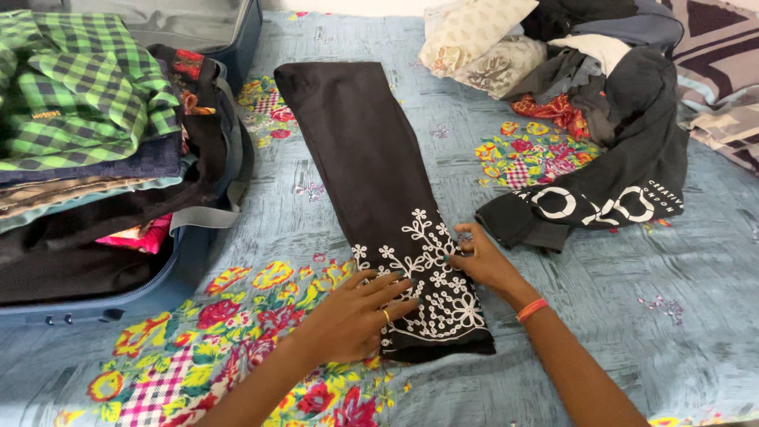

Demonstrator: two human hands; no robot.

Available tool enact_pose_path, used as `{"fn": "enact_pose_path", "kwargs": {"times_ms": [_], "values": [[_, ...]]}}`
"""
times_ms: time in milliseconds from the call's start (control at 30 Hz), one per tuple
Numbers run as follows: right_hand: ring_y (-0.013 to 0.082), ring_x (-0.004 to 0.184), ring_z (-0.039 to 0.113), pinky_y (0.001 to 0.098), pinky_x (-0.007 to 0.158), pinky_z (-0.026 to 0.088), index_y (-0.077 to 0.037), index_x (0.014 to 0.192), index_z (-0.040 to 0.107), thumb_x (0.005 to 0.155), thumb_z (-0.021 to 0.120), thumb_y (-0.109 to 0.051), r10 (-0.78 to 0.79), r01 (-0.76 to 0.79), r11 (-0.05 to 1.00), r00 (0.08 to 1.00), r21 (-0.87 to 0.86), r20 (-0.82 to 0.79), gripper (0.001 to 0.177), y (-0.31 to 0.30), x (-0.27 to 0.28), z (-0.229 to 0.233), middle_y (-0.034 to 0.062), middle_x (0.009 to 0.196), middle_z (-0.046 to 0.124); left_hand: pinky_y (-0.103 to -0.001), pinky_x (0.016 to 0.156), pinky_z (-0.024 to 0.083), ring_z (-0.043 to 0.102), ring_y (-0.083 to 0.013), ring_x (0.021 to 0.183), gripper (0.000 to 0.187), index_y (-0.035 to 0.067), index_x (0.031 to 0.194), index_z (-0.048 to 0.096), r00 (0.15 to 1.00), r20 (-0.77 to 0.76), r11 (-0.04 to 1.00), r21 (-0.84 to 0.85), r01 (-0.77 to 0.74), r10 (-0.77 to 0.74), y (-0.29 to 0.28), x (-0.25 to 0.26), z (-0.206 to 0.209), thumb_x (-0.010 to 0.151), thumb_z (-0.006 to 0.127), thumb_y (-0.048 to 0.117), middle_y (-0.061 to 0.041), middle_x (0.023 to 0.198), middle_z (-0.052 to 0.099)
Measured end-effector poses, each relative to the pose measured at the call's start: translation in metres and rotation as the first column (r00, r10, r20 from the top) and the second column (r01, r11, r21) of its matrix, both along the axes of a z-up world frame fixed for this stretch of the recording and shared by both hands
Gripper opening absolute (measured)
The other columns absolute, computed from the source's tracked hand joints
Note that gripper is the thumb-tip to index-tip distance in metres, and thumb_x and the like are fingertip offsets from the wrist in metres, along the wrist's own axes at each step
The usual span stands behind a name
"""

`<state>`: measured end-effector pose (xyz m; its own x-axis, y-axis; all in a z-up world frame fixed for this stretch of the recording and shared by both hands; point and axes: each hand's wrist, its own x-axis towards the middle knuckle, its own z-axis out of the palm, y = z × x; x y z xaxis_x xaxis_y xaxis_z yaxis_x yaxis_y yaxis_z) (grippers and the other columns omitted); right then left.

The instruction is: The person folds a black garment on a bed and then places it into an open suitcase next to a stack of other folded clothes.

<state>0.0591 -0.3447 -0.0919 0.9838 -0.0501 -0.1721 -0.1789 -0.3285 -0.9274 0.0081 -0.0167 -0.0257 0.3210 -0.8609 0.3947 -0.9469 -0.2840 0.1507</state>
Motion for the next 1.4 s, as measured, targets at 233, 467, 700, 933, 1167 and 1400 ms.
{"fn": "enact_pose_path", "kwargs": {"times_ms": [233,467,700,933,1167,1400], "values": [[0.0162,0.087,0.063,0.0309,0.072,0.055,-0.019,0.147,0.037,0.081,0.07,-0.003,0.013,-0.011,0.999,0.998,-0.033,0.065,0.075,0.007,-0.008,0.014,0.0114,0.104,0.063,-0.051,0.117,0.031,0.047,-0.0318,0.141,0.051,0.009,0.132,0.063,0.994,0.026,0.991,-0.085,0.105,-0.103,-0.018,0.0,0.0,0.082,0.065,0.008,-0.012,0.145,0.057],[0.0112,0.094,0.066,0.0301,0.079,0.058,-0.004,0.117,0.067,0.084,0.068,0.007,0.593,-0.566,0.799,0.798,-0.205,0.108,0.035,-0.003,-0.056,0.081,0.009,0.105,0.073,-0.048,0.075,0.054,0.068,-0.0415,0.085,0.048,0.002,0.126,0.065,0.826,-0.563,0.999,-0.05,-0.005,-0.025,-0.02,-0.034,0.021,0.078,0.067,0.003,-0.024,0.086,0.07],[0.0089,0.063,0.068,0.0308,0.058,0.061,-0.012,0.115,0.073,0.09,0.063,-0.011,0.419,-0.57,0.775,0.788,-0.275,-0.452,0.027,0.004,-0.069,0.126,0.0017,0.076,0.071,-0.046,0.079,0.053,0.066,-0.0363,0.092,0.03,0.0,0.116,0.068,0.603,-0.792,0.993,-0.034,0.115,-0.097,-0.031,-0.041,0.033,0.09,0.067,0.015,-0.022,0.09,0.067],[0.0157,0.081,0.074,0.0317,0.076,0.059,-0.008,0.111,0.072,0.089,0.07,-0.02,0.341,-0.236,0.826,0.933,-0.512,0.119,0.025,-0.01,0.025,0.059,0.0068,0.092,0.077,-0.034,0.113,0.045,0.059,-0.0187,0.129,0.056,0.003,0.141,0.057,0.217,-0.86,0.874,-0.482,-0.055,-0.461,0.002,0.085,0.016,0.092,0.068,0.028,-0.005,0.138,0.063],[0.0202,0.097,0.07,0.0327,0.087,0.055,-0.007,0.112,0.073,0.09,0.07,-0.018,0.258,-0.098,0.912,0.891,-0.398,0.373,0.026,-0.015,0.174,0.013,0.0081,0.11,0.074,-0.034,0.093,0.051,0.066,-0.0197,0.103,0.03,0.0,0.119,0.068,0.532,-0.81,0.242,-0.48,-0.843,0.246,0.033,0.29,-0.07,0.093,0.067,0.015,-0.011,0.111,0.071],[0.0184,0.102,0.068,0.0349,0.082,0.058,-0.003,0.126,0.066,0.09,0.067,-0.018,-0.115,0.114,0.993,0.937,0.025,0.33,0.038,-0.022,0.394,-0.017,0.0099,0.117,0.07,-0.046,0.1,0.047,0.06,-0.0427,0.114,0.068,-0.01,0.126,0.058,0.239,-0.754,-0.028,-0.323,-0.946,0.612,0.06,0.533,-0.1,0.086,0.082,0.039,-0.03,0.119,0.063]]}}
